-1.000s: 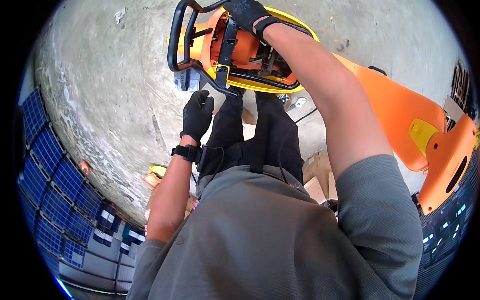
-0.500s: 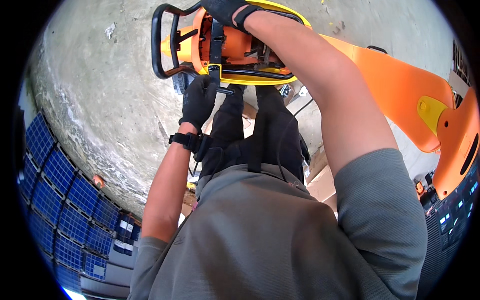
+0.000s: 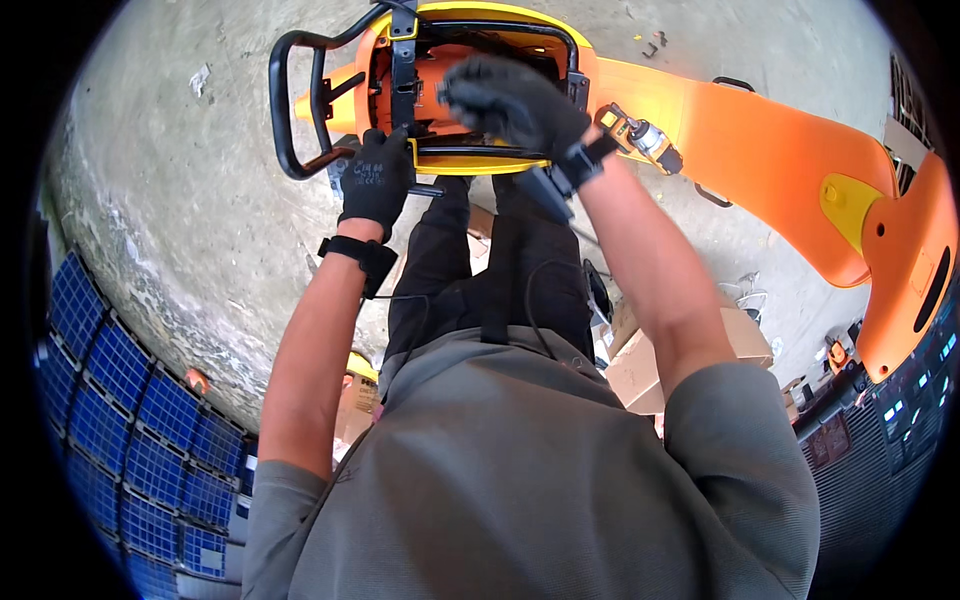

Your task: The person unscrews fasteners with a power drill to remove the inner battery compartment of an electric scooter, then replaces the compartment and secures it by drilling the fasteners back in.

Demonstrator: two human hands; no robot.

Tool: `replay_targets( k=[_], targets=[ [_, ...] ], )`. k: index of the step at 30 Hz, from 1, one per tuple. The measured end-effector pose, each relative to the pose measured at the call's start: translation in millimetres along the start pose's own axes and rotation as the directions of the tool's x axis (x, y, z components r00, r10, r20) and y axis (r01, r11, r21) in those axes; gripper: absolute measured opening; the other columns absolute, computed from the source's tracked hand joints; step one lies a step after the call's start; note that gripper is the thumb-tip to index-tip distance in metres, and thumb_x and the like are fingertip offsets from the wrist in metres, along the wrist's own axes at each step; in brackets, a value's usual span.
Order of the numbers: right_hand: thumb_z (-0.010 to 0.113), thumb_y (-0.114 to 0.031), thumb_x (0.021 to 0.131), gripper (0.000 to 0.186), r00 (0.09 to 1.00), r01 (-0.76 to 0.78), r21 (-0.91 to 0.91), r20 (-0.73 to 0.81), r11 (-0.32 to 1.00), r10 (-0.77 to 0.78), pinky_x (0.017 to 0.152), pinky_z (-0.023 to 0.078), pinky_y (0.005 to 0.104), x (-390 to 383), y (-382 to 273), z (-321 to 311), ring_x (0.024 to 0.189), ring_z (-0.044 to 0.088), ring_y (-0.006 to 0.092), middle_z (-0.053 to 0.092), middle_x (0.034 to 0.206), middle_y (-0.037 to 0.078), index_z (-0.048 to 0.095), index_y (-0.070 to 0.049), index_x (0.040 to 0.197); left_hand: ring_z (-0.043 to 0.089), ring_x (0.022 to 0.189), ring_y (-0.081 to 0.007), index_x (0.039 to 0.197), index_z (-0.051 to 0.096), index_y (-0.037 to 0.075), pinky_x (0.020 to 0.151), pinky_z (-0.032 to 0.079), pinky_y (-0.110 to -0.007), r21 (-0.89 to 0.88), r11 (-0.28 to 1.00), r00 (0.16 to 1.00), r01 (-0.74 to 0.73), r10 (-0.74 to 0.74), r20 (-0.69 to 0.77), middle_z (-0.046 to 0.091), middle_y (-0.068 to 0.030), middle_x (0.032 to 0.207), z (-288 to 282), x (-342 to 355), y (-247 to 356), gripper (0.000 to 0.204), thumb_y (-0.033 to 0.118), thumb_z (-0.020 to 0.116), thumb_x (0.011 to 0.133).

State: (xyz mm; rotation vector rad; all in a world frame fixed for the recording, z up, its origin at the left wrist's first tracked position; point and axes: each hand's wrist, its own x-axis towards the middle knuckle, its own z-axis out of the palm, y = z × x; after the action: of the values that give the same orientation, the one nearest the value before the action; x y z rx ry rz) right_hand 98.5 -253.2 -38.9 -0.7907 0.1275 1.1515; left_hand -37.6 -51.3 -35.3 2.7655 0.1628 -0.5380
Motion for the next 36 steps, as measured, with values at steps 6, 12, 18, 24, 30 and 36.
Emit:
replay_targets(
  k=[6, 12, 18, 24, 30, 36],
  targets=[
    [0.059, -0.016, 0.092, 0.020, 0.981, -0.192, 0.135, 0.003, 0.972, 0.194, 0.067, 0.051, 0.0222, -63, 45, 19, 0.080, 0.059, 0.0088, 0.058, 0.096, 0.004, 0.055, -0.005, 0.108, 0.064, 0.083, -0.0321, 0.104, 0.058, 0.012, 0.066, 0.053, -0.041, 0.089, 0.991, 0.991, -0.104, 0.096, 0.089, 0.058, -0.0118, 0.097, 3, 13, -11, 0.018, 0.010, 0.052, 0.087],
    [0.060, -0.018, 0.092, 0.021, 0.971, -0.238, 0.283, 0.044, 0.929, 0.236, 0.073, 0.052, 0.0248, -81, 56, 31, 0.086, 0.062, 0.0130, 0.059, 0.099, 0.005, 0.056, -0.006, 0.109, 0.062, 0.081, -0.0339, 0.103, 0.054, 0.009, 0.067, 0.050, -0.043, 0.155, 0.964, 0.975, -0.215, 0.202, 0.098, 0.056, -0.0145, 0.092, 2, 18, -10, 0.019, 0.007, 0.056, 0.085],
    [0.060, -0.013, 0.092, 0.019, 0.980, -0.195, 0.288, 0.026, 0.938, 0.195, 0.076, 0.054, 0.0255, -81, 60, 25, 0.089, 0.064, 0.0167, 0.063, 0.099, 0.010, 0.055, -0.001, 0.107, 0.062, 0.081, -0.0322, 0.104, 0.052, 0.010, 0.065, 0.051, -0.041, 0.204, 0.936, 0.956, -0.285, 0.262, 0.136, 0.056, -0.0133, 0.094, 3, 18, -15, 0.019, 0.008, 0.055, 0.086],
    [0.060, -0.011, 0.091, 0.019, 0.989, -0.148, 0.261, 0.028, 0.954, 0.145, 0.076, 0.054, 0.0255, -85, 67, 14, 0.090, 0.064, 0.0160, 0.063, 0.100, 0.011, 0.055, -0.001, 0.106, 0.063, 0.081, -0.0306, 0.106, 0.053, 0.010, 0.064, 0.052, -0.041, 0.257, 0.918, 0.952, -0.301, 0.271, 0.144, 0.056, -0.0126, 0.094, 5, 19, -14, 0.020, 0.008, 0.054, 0.086],
    [0.059, -0.013, 0.092, 0.026, 0.988, -0.142, 0.303, -0.018, 0.942, 0.155, 0.077, 0.054, 0.0268, -88, 71, 16, 0.092, 0.063, 0.0158, 0.062, 0.101, 0.010, 0.054, -0.001, 0.114, 0.063, 0.082, -0.0307, 0.105, 0.053, 0.010, 0.064, 0.052, -0.040, 0.251, 0.902, 0.934, -0.352, 0.321, 0.157, 0.056, -0.0127, 0.093, 2, 20, -15, 0.020, 0.007, 0.054, 0.086],
    [0.057, -0.014, 0.094, 0.028, 0.981, -0.184, 0.245, -0.008, 0.952, 0.191, 0.077, 0.054, 0.0266, -91, 73, 12, 0.092, 0.063, 0.0147, 0.062, 0.101, 0.008, 0.054, -0.001, 0.118, 0.063, 0.081, -0.0313, 0.103, 0.053, 0.008, 0.064, 0.052, -0.040, 0.258, 0.894, 0.929, -0.366, 0.333, 0.164, 0.057, -0.0132, 0.092, 2, 21, -13, 0.019, 0.005, 0.054, 0.085]
  ],
)
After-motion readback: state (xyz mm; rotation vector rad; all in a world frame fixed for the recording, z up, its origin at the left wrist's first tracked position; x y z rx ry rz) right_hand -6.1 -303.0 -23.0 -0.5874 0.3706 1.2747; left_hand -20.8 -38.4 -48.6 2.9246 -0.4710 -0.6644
